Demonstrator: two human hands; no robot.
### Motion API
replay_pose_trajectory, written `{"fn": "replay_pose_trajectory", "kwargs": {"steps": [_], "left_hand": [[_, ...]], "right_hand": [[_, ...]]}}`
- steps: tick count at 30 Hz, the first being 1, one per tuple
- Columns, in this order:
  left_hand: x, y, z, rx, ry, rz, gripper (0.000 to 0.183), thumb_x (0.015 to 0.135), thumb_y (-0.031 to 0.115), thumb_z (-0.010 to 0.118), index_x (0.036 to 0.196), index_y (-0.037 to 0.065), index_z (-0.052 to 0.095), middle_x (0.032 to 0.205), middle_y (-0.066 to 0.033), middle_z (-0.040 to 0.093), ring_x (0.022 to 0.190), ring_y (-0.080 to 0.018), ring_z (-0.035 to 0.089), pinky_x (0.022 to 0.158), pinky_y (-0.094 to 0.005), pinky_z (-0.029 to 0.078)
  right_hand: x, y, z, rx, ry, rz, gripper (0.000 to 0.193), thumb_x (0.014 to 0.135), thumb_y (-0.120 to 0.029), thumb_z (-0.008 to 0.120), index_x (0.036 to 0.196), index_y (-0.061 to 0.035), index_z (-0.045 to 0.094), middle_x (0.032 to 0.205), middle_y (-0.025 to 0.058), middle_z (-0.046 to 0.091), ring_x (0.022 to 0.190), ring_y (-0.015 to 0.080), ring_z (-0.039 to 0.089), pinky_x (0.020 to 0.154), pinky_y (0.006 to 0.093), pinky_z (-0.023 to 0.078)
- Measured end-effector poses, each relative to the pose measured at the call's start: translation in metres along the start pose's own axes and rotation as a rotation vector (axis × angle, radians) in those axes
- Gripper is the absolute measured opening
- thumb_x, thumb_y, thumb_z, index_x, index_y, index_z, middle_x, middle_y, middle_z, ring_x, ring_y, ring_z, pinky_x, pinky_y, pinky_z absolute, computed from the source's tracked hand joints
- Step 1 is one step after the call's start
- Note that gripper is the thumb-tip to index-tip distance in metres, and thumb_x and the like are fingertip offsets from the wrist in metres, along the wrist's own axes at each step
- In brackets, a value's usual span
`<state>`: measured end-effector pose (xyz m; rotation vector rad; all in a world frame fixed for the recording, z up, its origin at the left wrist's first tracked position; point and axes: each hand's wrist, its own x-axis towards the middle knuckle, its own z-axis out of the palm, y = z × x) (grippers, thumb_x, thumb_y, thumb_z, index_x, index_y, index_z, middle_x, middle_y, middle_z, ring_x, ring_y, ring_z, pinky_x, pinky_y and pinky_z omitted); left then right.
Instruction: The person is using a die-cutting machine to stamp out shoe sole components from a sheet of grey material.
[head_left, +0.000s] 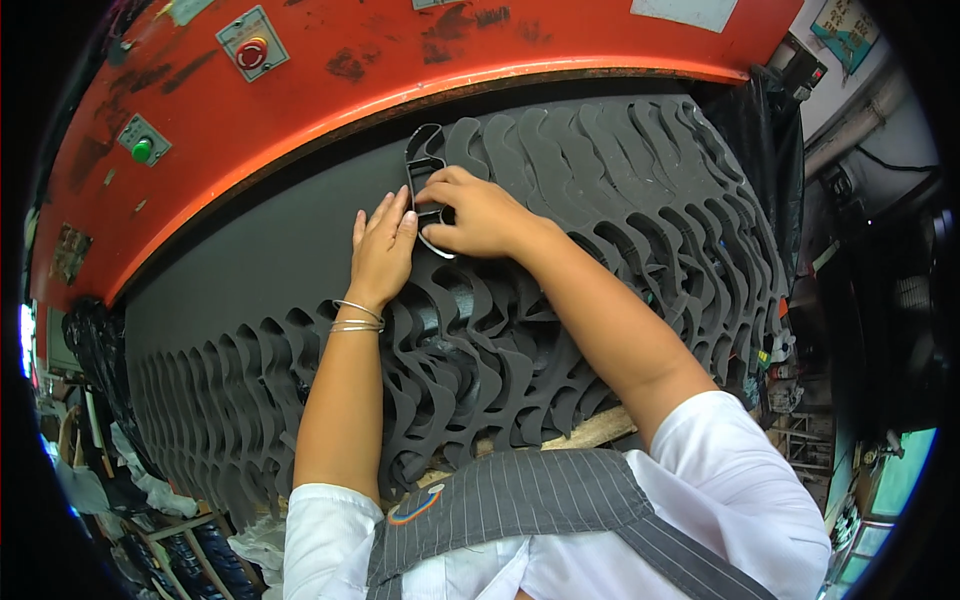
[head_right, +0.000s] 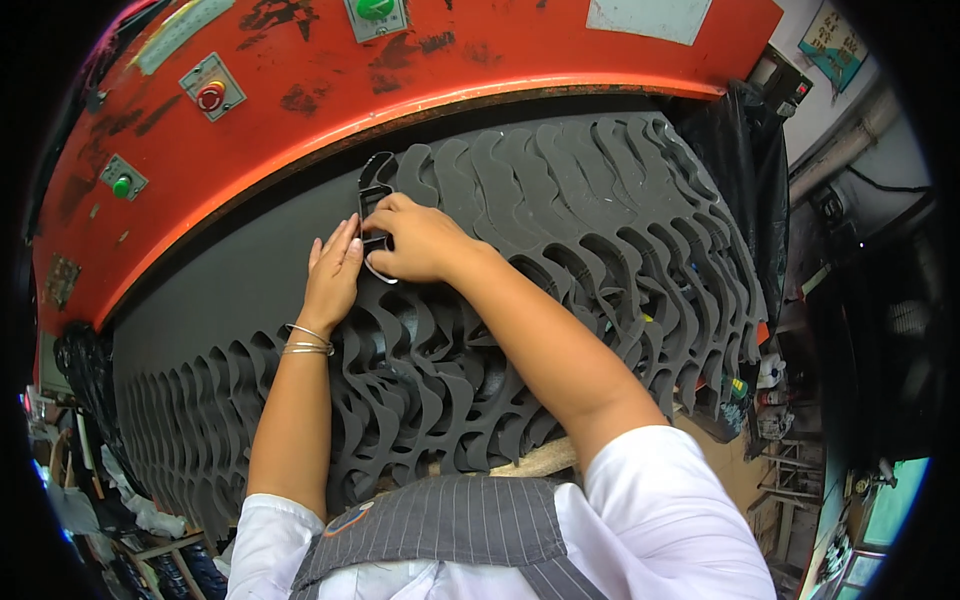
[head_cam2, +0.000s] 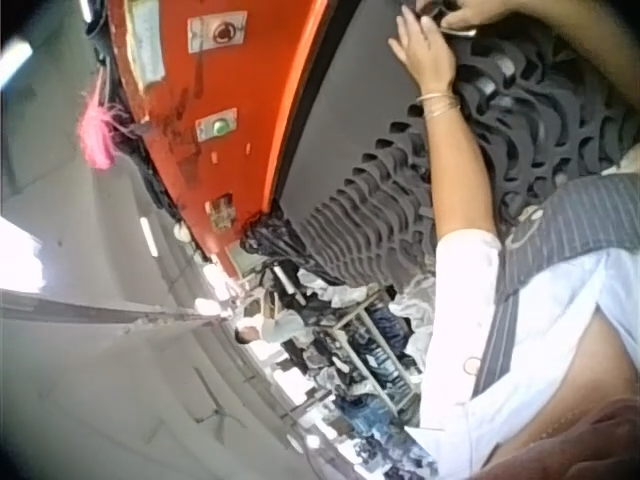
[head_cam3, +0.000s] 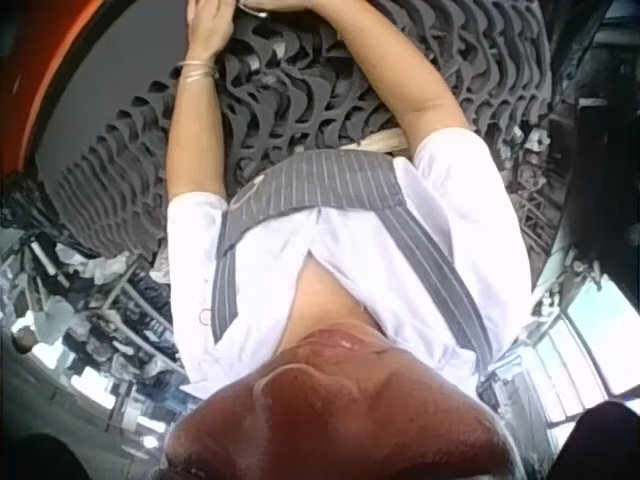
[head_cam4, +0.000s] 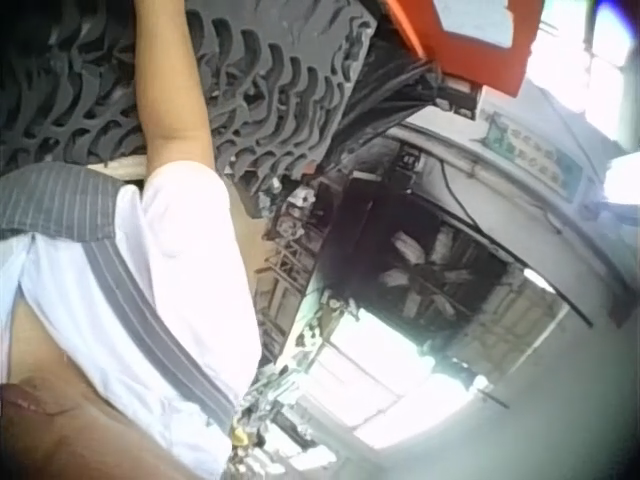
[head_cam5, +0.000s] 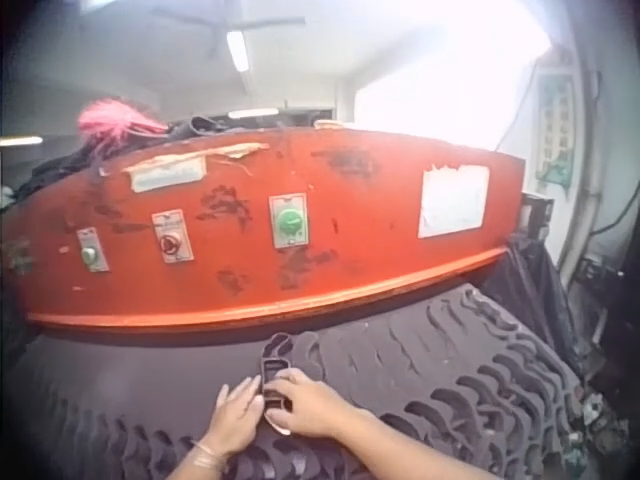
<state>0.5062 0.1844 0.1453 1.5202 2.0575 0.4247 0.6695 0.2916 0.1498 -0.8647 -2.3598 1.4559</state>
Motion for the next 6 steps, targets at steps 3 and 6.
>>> {"fn": "replay_pose_trajectory", "kwargs": {"steps": [3, 6], "left_hand": [[-0.001, 0.001, -0.002, -0.009, -0.021, 0.016, 0.049, 0.099, 0.033, 0.037, 0.138, 0.004, 0.045, 0.138, -0.0176, 0.048, 0.136, -0.0254, 0.035, 0.115, -0.0442, 0.011], [0.007, 0.003, -0.002, 0.010, -0.009, 0.006, 0.051, 0.098, 0.034, 0.039, 0.138, 0.004, 0.045, 0.139, -0.0179, 0.047, 0.137, -0.0250, 0.035, 0.115, -0.0459, 0.010]], "right_hand": [[-0.040, 0.013, 0.007, -0.019, 0.225, -0.162, 0.074, 0.067, -0.044, 0.078, 0.125, -0.0061, 0.053, 0.120, 0.0175, 0.053, 0.112, 0.0352, 0.052, 0.094, 0.0430, 0.041], [-0.052, 0.017, 0.025, -0.159, 0.111, -0.087, 0.087, 0.063, -0.050, 0.080, 0.129, -0.0043, 0.048, 0.125, 0.0146, 0.054, 0.111, 0.0325, 0.051, 0.094, 0.0416, 0.040]]}}
